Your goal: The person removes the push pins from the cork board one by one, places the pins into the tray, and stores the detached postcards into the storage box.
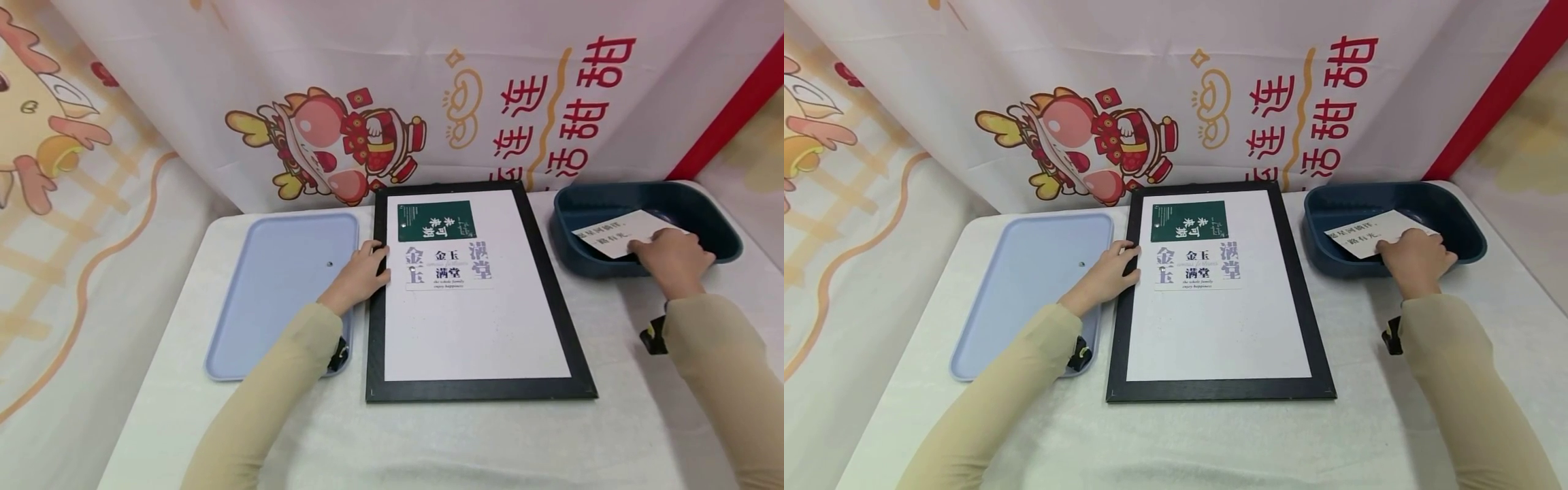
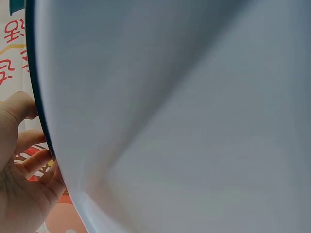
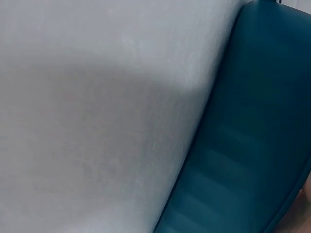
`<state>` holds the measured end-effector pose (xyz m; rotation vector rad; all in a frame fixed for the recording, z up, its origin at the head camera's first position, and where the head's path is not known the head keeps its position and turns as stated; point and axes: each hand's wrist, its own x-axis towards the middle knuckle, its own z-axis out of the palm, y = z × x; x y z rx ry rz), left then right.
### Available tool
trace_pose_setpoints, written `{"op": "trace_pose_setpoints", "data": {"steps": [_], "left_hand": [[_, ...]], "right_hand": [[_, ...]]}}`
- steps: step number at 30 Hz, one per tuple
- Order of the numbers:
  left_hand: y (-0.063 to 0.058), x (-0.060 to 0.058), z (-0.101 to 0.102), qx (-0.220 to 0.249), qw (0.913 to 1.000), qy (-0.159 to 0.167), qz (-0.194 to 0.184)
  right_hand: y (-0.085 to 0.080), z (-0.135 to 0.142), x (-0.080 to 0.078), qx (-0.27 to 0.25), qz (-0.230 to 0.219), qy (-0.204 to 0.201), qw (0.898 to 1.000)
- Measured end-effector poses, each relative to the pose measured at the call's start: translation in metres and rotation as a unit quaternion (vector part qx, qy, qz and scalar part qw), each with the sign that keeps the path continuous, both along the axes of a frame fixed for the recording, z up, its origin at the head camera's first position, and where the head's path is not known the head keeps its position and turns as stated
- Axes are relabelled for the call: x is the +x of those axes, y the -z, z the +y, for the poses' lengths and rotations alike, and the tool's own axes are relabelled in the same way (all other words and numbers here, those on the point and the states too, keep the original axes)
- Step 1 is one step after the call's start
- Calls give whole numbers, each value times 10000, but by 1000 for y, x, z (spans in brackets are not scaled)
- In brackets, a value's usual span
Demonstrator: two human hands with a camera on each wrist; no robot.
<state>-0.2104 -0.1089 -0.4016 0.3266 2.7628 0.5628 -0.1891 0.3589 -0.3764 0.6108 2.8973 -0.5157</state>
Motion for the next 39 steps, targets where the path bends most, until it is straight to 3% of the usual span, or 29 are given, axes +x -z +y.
{"op": "trace_pose_setpoints", "data": {"steps": [12,21,27,34,39], "left_hand": [[0,0,1,22,10000,48,17],[0,0,1,11,10000,65,43],[0,1,1,44,10000,48,19],[-1,1,1,74,10000,50,22],[-1,1,0,94,10000,23,4]], "right_hand": [[0,2,0,-26,-57,67,10000],[-4,-20,-6,-242,988,40,9948],[-17,-54,-7,-595,1792,-231,9818],[-28,-99,-4,-634,2767,-956,9541],[-33,-127,-2,-633,2924,-1443,9432]]}}
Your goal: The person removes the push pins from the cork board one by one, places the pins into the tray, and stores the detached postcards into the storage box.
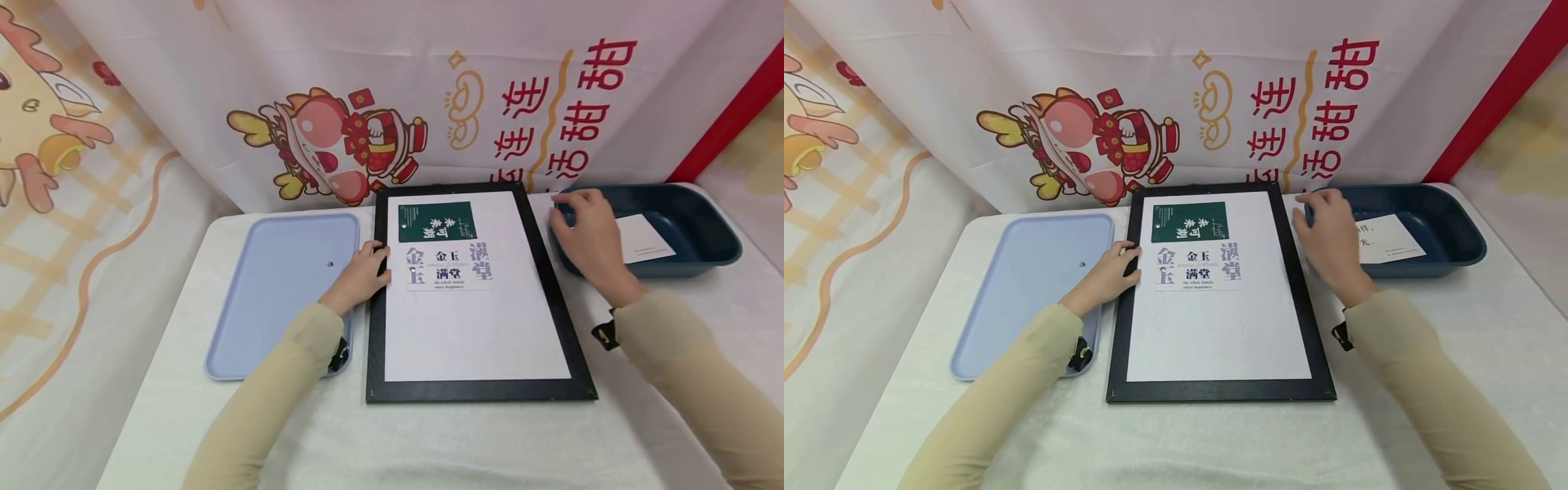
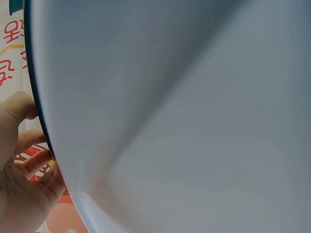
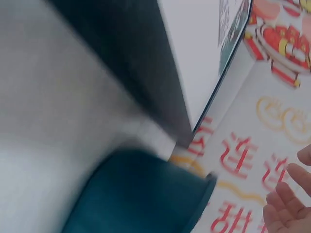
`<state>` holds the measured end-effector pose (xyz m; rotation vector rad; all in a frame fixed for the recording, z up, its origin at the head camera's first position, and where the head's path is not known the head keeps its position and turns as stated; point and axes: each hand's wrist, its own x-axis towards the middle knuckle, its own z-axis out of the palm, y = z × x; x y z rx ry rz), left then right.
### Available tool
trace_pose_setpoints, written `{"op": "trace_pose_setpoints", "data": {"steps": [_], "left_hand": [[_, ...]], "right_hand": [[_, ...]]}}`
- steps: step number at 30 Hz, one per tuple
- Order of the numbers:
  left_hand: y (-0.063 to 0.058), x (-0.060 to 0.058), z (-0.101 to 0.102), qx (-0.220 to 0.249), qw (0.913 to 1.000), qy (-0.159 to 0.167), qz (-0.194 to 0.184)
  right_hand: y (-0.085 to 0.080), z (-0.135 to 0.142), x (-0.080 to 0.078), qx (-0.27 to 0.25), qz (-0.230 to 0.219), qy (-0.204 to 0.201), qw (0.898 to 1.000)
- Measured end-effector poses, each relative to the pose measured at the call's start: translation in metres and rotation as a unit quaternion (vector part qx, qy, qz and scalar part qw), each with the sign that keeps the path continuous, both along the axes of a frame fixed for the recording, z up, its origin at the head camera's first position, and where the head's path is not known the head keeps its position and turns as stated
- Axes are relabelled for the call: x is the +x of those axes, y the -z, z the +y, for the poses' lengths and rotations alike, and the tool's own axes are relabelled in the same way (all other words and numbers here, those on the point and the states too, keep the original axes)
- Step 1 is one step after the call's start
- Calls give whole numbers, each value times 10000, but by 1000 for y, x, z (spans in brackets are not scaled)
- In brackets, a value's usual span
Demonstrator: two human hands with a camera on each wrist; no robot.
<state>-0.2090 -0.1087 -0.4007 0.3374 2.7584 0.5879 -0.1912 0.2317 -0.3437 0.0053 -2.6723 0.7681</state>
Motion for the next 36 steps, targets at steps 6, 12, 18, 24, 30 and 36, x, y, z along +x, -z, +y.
{"op": "trace_pose_setpoints", "data": {"steps": [6,12,18,24,30,36], "left_hand": [[-1,1,-1,27,10000,-12,-15],[-1,1,-2,44,10000,14,19],[-1,1,-3,22,10000,40,46],[-2,1,-3,-3,9999,96,49],[-2,1,-3,-27,9999,124,-3],[-2,1,-2,-31,9999,130,-9]], "right_hand": [[1,-28,0,318,-298,-581,9974],[10,-48,-2,662,-824,-1099,9883],[20,-65,-5,1193,-1144,-1623,9728],[31,-79,-9,1577,-1446,-2264,9503],[42,-87,-13,1923,-1640,-2752,9276],[49,-90,-13,2011,-1823,-2909,9174]]}}
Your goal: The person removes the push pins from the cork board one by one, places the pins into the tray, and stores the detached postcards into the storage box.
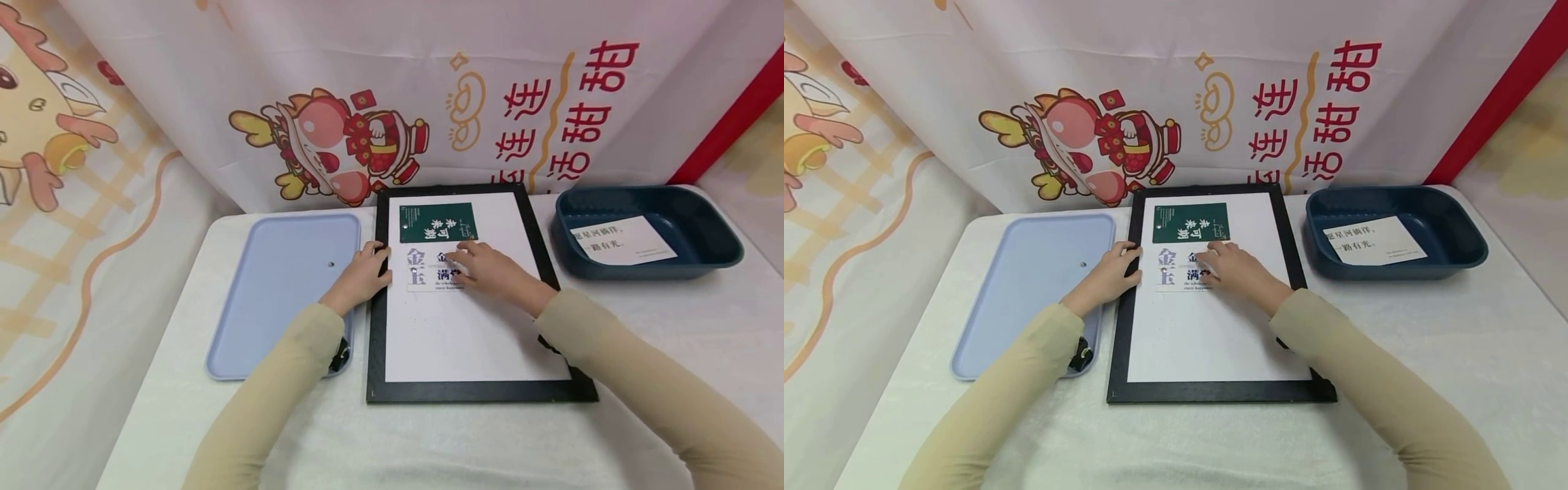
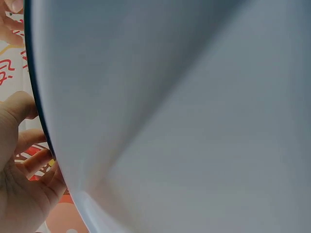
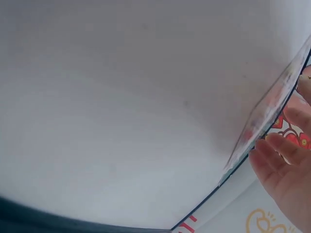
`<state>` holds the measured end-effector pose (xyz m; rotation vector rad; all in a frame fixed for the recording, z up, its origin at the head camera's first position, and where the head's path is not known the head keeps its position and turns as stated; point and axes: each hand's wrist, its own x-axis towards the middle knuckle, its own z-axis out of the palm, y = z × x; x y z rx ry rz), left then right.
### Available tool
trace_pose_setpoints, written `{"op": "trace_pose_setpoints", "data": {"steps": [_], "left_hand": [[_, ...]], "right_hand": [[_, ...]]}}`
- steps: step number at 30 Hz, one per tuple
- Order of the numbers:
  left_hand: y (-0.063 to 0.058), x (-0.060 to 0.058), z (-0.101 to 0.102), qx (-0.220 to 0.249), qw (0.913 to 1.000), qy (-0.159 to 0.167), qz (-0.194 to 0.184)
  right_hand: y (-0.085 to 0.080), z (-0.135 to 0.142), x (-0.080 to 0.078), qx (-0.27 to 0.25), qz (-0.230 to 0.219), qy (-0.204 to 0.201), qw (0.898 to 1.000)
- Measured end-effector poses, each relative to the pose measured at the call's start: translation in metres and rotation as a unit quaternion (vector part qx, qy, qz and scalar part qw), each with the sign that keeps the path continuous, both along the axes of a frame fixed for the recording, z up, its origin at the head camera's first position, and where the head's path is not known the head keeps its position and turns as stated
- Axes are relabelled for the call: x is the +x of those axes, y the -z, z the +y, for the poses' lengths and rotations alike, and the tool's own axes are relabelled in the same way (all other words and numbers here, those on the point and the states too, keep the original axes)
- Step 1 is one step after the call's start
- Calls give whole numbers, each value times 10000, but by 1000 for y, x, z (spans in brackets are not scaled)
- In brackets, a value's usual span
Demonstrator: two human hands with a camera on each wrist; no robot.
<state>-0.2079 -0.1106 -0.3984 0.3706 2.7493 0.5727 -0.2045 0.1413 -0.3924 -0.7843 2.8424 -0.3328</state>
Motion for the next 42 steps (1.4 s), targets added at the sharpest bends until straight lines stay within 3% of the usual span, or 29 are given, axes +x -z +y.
{"op": "trace_pose_setpoints", "data": {"steps": [8,20,32,42], "left_hand": [[0,0,0,-27,10000,-23,-11],[-1,-1,1,-65,10000,-54,-12],[-10,-5,8,-470,9984,-202,236],[-18,-1,15,-200,9983,-437,330]], "right_hand": [[6,1,0,186,146,-286,9993],[6,10,0,472,-197,-548,9972],[4,12,3,578,-650,-479,9951],[6,16,2,543,-838,-368,9943]]}}
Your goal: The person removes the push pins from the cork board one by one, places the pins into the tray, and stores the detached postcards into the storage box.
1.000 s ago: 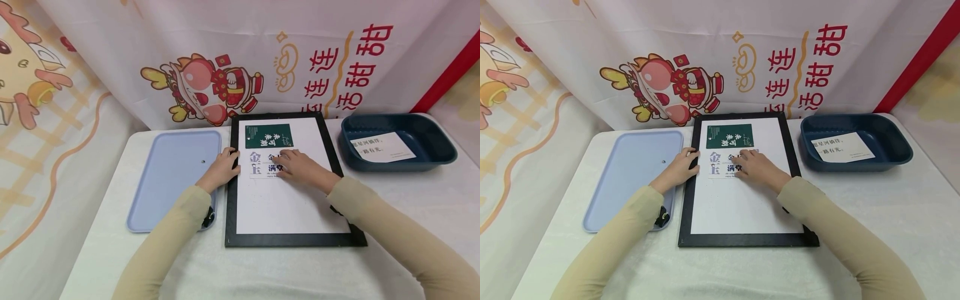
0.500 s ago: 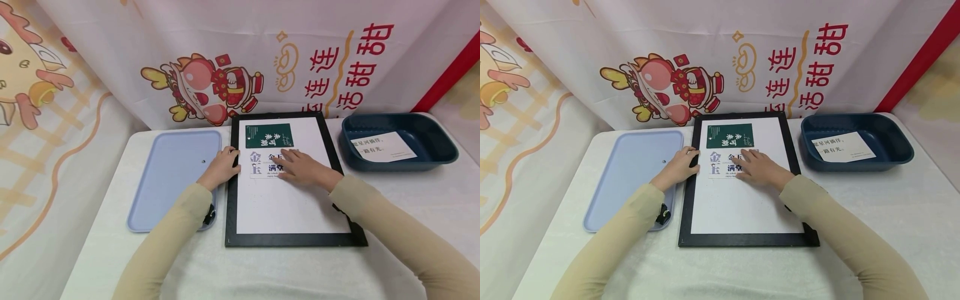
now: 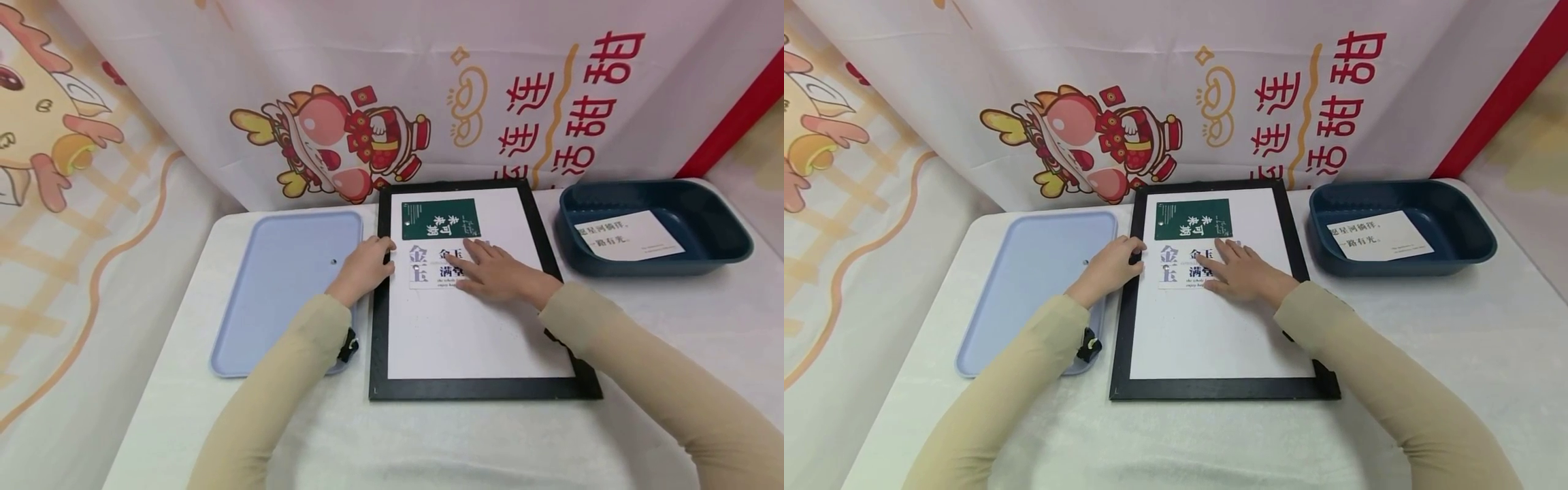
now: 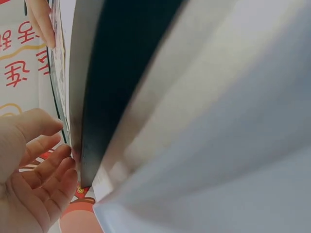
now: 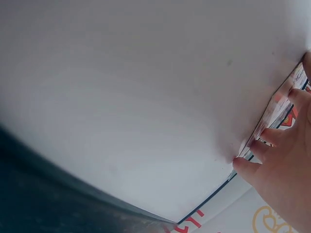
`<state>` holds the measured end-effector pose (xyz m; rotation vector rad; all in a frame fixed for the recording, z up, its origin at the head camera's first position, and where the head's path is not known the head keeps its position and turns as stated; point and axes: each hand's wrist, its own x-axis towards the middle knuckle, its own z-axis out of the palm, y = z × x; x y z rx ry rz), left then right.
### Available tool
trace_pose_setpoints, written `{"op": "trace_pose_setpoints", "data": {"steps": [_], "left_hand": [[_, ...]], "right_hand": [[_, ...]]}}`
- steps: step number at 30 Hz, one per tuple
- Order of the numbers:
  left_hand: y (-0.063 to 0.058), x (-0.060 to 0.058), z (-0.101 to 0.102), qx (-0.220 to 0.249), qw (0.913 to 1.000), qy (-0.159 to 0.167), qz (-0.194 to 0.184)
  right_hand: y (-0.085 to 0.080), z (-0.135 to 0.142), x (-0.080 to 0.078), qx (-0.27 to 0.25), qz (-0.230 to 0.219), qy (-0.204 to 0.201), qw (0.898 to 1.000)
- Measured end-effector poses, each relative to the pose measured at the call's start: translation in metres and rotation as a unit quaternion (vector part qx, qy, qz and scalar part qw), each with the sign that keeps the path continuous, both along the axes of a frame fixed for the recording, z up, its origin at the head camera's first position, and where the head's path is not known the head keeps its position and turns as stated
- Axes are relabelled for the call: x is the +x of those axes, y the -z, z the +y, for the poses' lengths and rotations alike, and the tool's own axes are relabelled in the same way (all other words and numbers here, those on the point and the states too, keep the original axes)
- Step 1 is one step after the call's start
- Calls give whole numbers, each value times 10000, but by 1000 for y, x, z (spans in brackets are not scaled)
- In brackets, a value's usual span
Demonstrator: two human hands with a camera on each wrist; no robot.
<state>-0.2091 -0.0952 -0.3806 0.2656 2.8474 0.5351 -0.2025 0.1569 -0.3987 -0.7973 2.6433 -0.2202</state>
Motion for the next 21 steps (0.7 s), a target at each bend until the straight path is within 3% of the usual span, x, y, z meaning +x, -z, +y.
{"op": "trace_pose_setpoints", "data": {"steps": [5,10,21], "left_hand": [[-3,0,7,232,9997,66,-41],[-5,-2,15,588,9974,232,-341],[2,-9,22,963,9923,222,-754]], "right_hand": [[-3,-2,1,-28,9,31,10000],[-3,-2,1,1,7,71,10000],[-3,-1,1,-52,92,-26,9999]]}}
